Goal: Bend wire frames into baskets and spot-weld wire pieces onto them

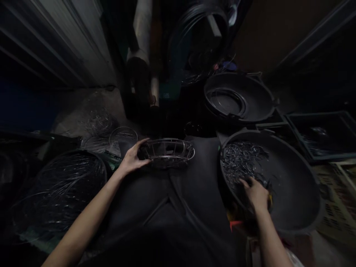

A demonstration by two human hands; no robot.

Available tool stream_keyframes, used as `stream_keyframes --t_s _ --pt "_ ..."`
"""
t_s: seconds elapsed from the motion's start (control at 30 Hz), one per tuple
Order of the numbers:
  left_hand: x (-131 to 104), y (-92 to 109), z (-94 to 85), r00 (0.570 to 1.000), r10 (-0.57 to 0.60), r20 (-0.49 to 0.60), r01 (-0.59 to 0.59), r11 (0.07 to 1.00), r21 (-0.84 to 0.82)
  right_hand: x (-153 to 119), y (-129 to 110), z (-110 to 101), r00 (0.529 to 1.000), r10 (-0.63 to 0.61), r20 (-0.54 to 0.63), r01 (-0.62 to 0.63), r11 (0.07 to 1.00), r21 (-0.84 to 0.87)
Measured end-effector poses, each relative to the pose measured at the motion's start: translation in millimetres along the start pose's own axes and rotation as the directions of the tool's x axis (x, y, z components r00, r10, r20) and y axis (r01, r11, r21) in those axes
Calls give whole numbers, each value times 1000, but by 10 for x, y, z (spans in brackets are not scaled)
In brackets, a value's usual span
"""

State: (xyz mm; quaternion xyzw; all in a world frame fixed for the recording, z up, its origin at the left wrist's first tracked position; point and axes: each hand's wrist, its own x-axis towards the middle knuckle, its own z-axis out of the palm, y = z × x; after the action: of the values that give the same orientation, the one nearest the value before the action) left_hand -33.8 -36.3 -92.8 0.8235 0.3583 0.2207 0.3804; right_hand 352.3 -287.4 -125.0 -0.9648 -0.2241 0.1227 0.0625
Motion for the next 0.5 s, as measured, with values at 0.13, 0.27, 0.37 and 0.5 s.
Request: stream_keyframes --t_s 0.13,0.27,0.37,0.5 --pt "60 185 -85 995 97 -17 -95 991 97 -342 -581 -410 992 126 -21 -96 847 523" --pt "177 417 -154 986 164 36 -168 966 197 -827 -1352 -652 990 -139 -9 90 590 803" --pt "226 534 -175 979 196 57 -204 939 276 -1058 -1798 -625 914 -393 99 133 520 844" --pt "227 606 -180 973 227 41 -225 895 384 -1077 -2197 -449 827 -538 164 99 426 899"
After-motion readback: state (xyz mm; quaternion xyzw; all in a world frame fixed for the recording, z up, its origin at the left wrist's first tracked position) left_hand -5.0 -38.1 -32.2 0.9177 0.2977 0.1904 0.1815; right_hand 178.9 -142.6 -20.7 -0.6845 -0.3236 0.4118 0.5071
